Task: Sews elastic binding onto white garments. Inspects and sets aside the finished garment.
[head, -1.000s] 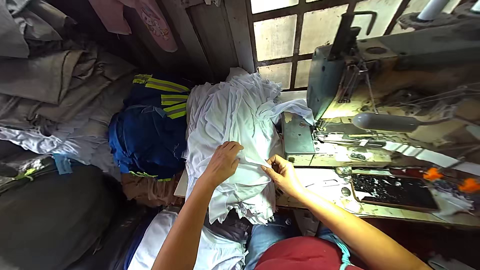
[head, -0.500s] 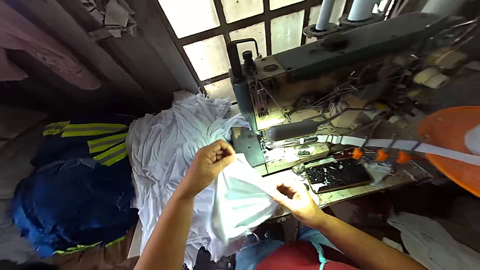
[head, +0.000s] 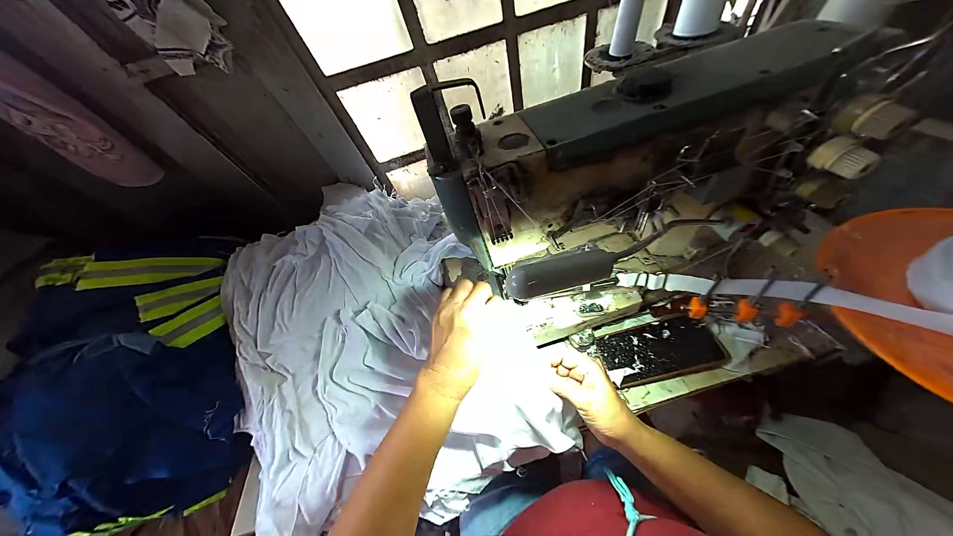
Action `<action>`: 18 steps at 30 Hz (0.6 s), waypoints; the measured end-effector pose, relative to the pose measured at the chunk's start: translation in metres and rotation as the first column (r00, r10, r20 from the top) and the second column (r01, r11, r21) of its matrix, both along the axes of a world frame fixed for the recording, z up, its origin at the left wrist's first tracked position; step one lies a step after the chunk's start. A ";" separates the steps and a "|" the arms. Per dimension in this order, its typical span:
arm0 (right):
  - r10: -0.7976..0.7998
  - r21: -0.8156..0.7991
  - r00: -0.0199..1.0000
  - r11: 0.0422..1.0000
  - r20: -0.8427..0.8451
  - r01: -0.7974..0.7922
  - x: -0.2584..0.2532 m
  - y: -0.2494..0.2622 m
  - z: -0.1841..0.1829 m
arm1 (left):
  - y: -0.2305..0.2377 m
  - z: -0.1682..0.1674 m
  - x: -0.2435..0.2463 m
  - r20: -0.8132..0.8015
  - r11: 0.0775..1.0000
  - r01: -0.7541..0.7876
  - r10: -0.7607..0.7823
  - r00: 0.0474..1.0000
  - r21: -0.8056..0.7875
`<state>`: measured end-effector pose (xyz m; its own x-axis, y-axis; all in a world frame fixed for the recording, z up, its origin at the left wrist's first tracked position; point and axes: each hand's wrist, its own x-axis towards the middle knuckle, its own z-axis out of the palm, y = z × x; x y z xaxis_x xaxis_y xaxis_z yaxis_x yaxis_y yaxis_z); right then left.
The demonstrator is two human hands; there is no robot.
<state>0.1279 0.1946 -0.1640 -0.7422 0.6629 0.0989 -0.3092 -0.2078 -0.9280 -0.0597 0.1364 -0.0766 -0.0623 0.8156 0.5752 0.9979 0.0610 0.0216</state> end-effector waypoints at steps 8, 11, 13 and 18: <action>-0.007 -0.179 0.999 0.984 -0.054 -0.003 0.016 0.007 0.006 | -0.012 -0.032 0.045 -0.075 0.979 -0.206 0.206 0.976 0.004; 0.012 -0.161 0.998 0.987 -0.063 -0.022 0.015 0.016 0.010 | -0.009 -0.038 0.047 -0.050 0.970 -0.243 0.242 0.969 -0.012; 0.017 -0.144 0.998 0.989 -0.065 -0.026 0.014 0.020 0.011 | -0.007 -0.039 0.048 -0.023 0.969 -0.247 0.247 0.969 -0.011; 0.022 -0.093 0.998 0.995 -0.052 -0.027 0.017 0.021 0.005 | -0.004 -0.045 0.047 -0.030 0.975 -0.203 0.207 0.978 0.092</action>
